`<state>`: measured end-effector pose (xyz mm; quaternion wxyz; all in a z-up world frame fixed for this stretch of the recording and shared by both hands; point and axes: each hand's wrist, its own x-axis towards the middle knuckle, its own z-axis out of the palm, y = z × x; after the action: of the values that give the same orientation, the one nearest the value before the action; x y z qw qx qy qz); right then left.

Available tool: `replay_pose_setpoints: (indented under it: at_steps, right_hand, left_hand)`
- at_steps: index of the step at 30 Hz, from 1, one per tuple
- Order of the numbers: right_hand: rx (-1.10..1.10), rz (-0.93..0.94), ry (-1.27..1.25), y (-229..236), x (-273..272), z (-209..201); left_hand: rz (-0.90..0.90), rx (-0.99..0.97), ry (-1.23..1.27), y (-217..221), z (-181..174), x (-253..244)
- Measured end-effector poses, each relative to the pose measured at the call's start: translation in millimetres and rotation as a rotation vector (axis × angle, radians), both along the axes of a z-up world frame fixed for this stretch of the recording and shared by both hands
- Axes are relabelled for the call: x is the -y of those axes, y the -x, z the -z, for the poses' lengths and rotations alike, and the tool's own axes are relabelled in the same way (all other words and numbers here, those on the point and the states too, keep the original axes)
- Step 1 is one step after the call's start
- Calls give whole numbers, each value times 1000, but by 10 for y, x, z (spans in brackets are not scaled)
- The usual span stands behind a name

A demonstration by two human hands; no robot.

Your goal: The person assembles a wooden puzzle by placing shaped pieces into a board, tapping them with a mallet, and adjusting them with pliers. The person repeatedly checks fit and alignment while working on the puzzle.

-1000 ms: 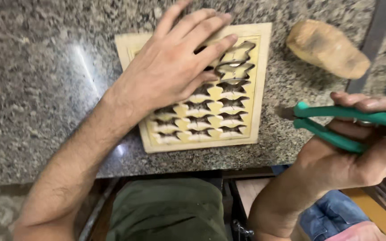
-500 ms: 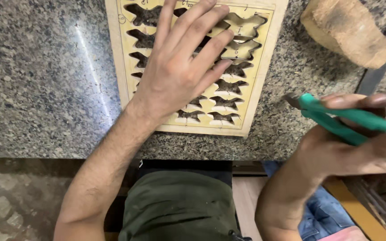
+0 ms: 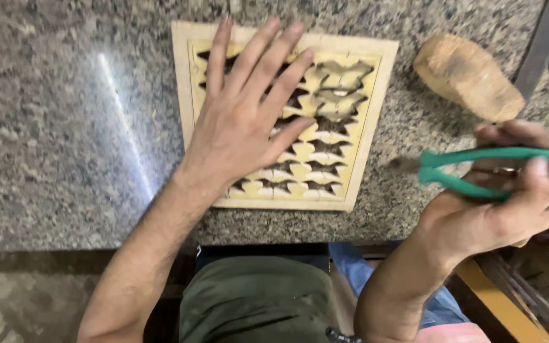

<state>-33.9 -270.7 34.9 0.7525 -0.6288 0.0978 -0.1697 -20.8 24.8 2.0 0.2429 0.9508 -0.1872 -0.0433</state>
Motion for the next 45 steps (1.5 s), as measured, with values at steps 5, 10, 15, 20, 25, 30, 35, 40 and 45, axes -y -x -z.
replay_pose_setpoints:
  at_steps: [5,10,15,20,25,30,35,40,45]
  right_hand:
    - [-84,233,-411,-184,-343,-299]
    - [-35,502,-839,-426,-827,-477]
    - [2,775,-835,-620,-1268,-583]
    - [-67,665,-639,-577,-1405,-502]
    - [-48,398,-329,-368,-1262,-244]
    - [-17,283,-153,-164,-1069,-67]
    - [21,236,-53,-22,-878,81]
    - [34,216,-8,-58,-820,171]
    - [-5,269,-287,-171,-774,68]
  left_hand:
    - [10,-21,-44,-5,-7,-37]
    - [13,-55,-14,-82,-89,-66]
    - [7,-128,5,-85,-217,-60]
    - [14,-133,11,-102,-204,-72]
    - [21,-165,21,-112,-200,-75]
    - [22,-170,12,-122,-215,-67]
    - [23,-164,-17,-104,-213,-61]
    - [29,-160,-32,-132,-218,-58]
    - [25,-144,-26,-160,-241,-37]
